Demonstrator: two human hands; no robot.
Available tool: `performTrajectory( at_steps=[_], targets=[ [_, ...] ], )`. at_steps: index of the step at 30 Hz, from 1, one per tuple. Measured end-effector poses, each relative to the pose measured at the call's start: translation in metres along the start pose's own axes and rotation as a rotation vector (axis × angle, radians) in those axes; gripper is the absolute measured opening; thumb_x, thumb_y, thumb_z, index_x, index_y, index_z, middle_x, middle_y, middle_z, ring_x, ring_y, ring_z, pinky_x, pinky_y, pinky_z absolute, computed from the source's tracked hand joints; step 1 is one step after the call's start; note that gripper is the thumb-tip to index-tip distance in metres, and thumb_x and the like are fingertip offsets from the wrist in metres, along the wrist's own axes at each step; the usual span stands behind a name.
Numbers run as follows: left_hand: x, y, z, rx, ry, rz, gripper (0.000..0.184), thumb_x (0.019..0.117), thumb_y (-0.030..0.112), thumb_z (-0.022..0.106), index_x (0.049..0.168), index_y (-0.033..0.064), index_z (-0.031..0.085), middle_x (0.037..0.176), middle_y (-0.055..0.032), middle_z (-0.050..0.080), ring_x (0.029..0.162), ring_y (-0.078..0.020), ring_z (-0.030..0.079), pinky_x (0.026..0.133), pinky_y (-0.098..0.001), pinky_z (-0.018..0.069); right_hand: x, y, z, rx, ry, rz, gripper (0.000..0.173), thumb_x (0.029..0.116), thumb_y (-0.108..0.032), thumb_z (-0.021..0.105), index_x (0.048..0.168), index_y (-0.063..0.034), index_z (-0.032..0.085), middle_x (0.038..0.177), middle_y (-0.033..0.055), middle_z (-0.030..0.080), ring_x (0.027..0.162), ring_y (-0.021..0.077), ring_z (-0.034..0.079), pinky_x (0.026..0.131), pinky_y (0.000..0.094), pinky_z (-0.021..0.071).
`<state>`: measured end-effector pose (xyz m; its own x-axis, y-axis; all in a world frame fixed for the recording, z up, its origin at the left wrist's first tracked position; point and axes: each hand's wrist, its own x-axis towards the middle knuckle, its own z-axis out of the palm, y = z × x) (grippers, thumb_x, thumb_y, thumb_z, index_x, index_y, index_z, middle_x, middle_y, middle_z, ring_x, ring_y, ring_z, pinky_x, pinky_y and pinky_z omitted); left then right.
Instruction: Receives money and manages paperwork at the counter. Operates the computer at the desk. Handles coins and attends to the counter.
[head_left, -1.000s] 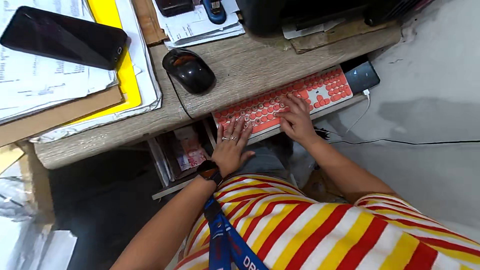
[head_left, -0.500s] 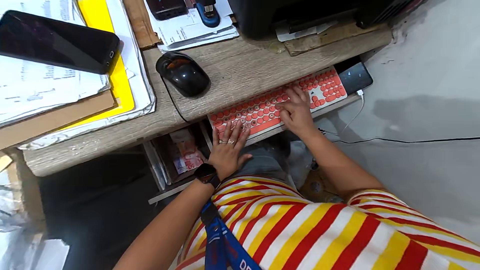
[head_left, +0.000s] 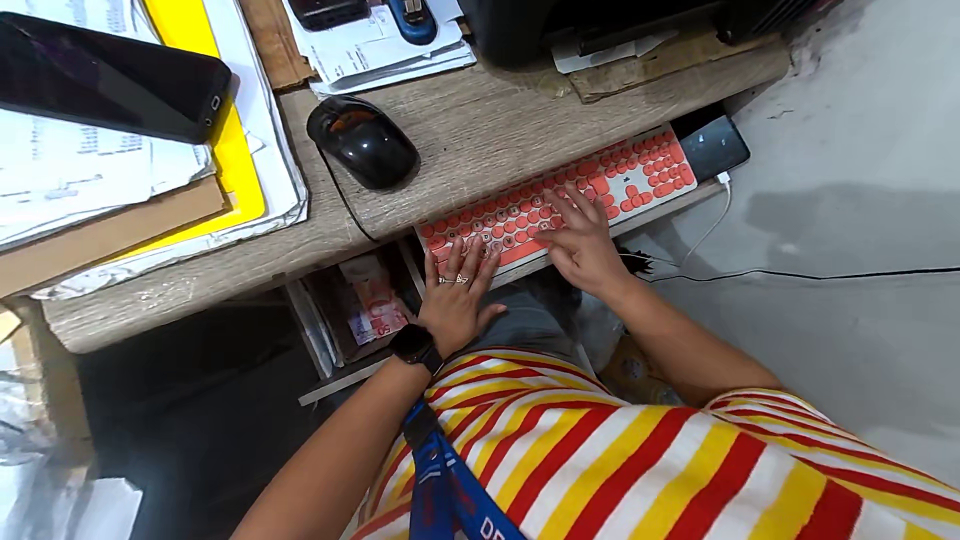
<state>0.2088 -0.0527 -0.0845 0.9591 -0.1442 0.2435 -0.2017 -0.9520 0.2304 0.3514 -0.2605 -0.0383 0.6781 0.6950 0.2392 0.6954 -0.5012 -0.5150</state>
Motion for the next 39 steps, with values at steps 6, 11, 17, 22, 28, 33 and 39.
performTrajectory(
  at_steps=[6, 11, 17, 22, 28, 33, 39],
  targets=[
    [0.01, 0.023, -0.032, -0.126, -0.27, -0.173, 0.071, 0.0967, 0.051, 0.058, 0.153, 0.0105, 0.047, 0.159, -0.0189, 0.042, 0.148, -0.0468, 0.035, 0.114, -0.0781, 0.0105, -0.018, -0.001, 0.006, -0.05, 0.043, -0.004, 0.038, 0.0963, -0.018, 0.046, 0.112, -0.0088, 0.079, 0.148, 0.0184, 0.057, 0.141, 0.0519, 0.043, 0.109, 0.0782, 0.0276],
    [0.01, 0.015, -0.024, -0.111, -0.206, -0.104, 0.071, 0.0945, 0.045, 0.065, 0.154, 0.0104, 0.047, 0.161, -0.0185, 0.04, 0.15, -0.0445, 0.032, 0.115, -0.0763, 0.0156, -0.016, 0.009, 0.017, -0.077, 0.082, -0.071, 0.041, 0.0926, -0.02, 0.049, 0.12, -0.0053, 0.076, 0.144, 0.0236, 0.059, 0.135, 0.0605, 0.045, 0.104, 0.0839, 0.0243],
    [0.007, 0.01, -0.009, -0.09, -0.019, -0.041, 0.07, 0.0892, 0.042, 0.071, 0.149, 0.0086, 0.054, 0.157, -0.0177, 0.046, 0.147, -0.0451, 0.037, 0.112, -0.0773, 0.0205, -0.021, 0.013, 0.017, -0.066, -0.007, -0.071, 0.038, 0.0935, -0.012, 0.057, 0.127, -0.0021, 0.072, 0.148, 0.0288, 0.052, 0.14, 0.063, 0.036, 0.108, 0.0842, 0.0149],
    [0.009, 0.01, -0.014, -0.093, -0.088, -0.037, 0.072, 0.0914, 0.042, 0.069, 0.151, 0.0078, 0.05, 0.159, -0.0187, 0.042, 0.149, -0.0445, 0.034, 0.113, -0.0758, 0.0199, -0.022, 0.017, 0.024, -0.1, 0.074, -0.096, 0.043, 0.0947, -0.021, 0.047, 0.121, -0.003, 0.075, 0.144, 0.0275, 0.056, 0.137, 0.0621, 0.041, 0.105, 0.0851, 0.0184],
    [0.016, 0.013, -0.029, -0.128, -0.207, -0.111, 0.071, 0.0945, 0.04, 0.066, 0.155, 0.0097, 0.045, 0.161, -0.0196, 0.038, 0.152, -0.0448, 0.028, 0.116, -0.0757, 0.0128, -0.014, 0.009, 0.017, -0.12, 0.083, -0.093, 0.042, 0.0955, -0.023, 0.047, 0.119, -0.0049, 0.077, 0.146, 0.0239, 0.057, 0.137, 0.0594, 0.044, 0.106, 0.0829, 0.0238],
    [0.012, 0.013, -0.029, -0.107, -0.227, -0.112, 0.069, 0.0965, 0.044, 0.062, 0.154, 0.0094, 0.047, 0.158, -0.0218, 0.043, 0.147, -0.0492, 0.034, 0.113, -0.0789, 0.0125, -0.014, -0.009, -0.001, -0.064, -0.133, 0.059, 0.033, 0.1009, -0.014, 0.052, 0.123, -0.0023, 0.074, 0.154, 0.0242, 0.048, 0.147, 0.0558, 0.031, 0.112, 0.0794, 0.0159],
    [0.006, 0.007, -0.011, -0.037, -0.064, -0.036, 0.072, 0.0951, 0.051, 0.059, 0.151, 0.0072, 0.05, 0.156, -0.0225, 0.045, 0.146, -0.052, 0.035, 0.11, -0.0804, 0.0154, -0.002, -0.004, 0.008, -0.058, -0.077, 0.045, 0.03, 0.0953, -0.008, 0.058, 0.118, -0.005, 0.076, 0.153, 0.0206, 0.05, 0.149, 0.0495, 0.032, 0.115, 0.0771, 0.0165]
  ],
)
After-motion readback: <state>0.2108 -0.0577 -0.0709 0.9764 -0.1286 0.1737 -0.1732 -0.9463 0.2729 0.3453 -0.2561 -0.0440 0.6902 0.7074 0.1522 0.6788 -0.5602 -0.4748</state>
